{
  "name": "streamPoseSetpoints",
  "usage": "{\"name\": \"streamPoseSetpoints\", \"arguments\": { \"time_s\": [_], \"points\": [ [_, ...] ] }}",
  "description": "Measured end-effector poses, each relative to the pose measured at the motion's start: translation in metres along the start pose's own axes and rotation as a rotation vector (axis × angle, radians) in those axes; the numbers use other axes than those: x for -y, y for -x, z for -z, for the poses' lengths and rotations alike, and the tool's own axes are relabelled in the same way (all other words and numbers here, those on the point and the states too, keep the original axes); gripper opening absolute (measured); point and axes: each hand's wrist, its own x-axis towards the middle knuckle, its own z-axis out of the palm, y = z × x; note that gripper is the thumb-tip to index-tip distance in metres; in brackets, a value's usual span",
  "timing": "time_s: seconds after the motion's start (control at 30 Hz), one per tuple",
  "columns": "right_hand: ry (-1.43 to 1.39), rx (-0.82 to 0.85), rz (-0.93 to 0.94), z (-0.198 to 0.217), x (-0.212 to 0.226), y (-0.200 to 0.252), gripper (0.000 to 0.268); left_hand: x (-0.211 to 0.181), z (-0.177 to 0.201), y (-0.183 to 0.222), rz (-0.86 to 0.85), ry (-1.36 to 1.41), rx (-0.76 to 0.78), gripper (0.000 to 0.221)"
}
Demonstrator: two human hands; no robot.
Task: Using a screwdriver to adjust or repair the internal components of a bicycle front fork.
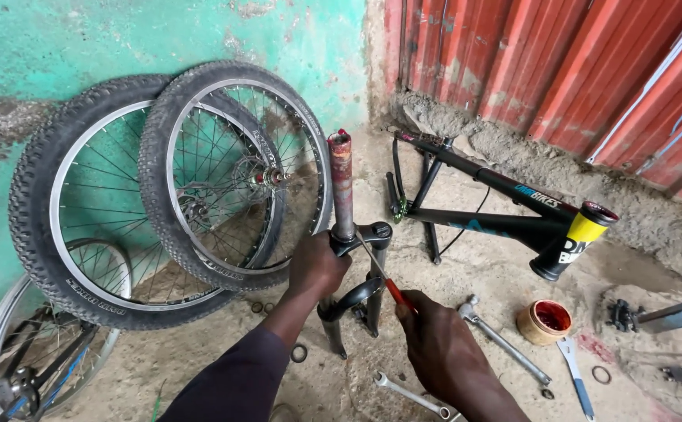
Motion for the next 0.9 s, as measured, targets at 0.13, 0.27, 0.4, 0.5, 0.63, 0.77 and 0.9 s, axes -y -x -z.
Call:
{"name": "streamPoseSetpoints", "arguments": {
  "time_s": [0.13, 0.27, 0.4, 0.5, 0.63, 0.77, 0.9],
  "points": [
    [-0.011, -0.025, -0.015, 0.0, 0.005, 0.005, 0.036, 0.003, -0.002, 0.002, -0.036, -0.004, -0.031, 0.026],
    [0.075, 0.01, 0.014, 0.004, 0.001, 0.002, 0.033, -0.006, 0.005, 0.005, 0.015, -0.084, 0.071, 0.025],
    [0.016, 0.004, -0.003, 0.009, 0.007, 0.006, 0.036, -0.005, 0.003, -0.004, 0.131, -0.003, 0.199, 0.021],
    [0.146, 0.035, -0.038, 0.006, 0.012, 0.005, 0.037, 0.0, 0.001, -0.009, 0.173, 0.306, 0.237, 0.025],
    [0.082, -0.034, 0.059, 0.008, 0.005, 0.008, 0.033, 0.011, -0.012, -0.017, 0.096, 0.145, 0.152, 0.021],
    [0.211, 0.038, -0.014, -0.002, 0.009, 0.001, 0.05, 0.009, -0.011, -0.015, 0.097, 0.054, 0.138, 0.021],
    [0.143, 0.107, -0.091, -0.003, 0.019, 0.011, 0.057, 0.008, -0.007, -0.015, 0.149, 0.216, 0.182, 0.018]
  ]
}}
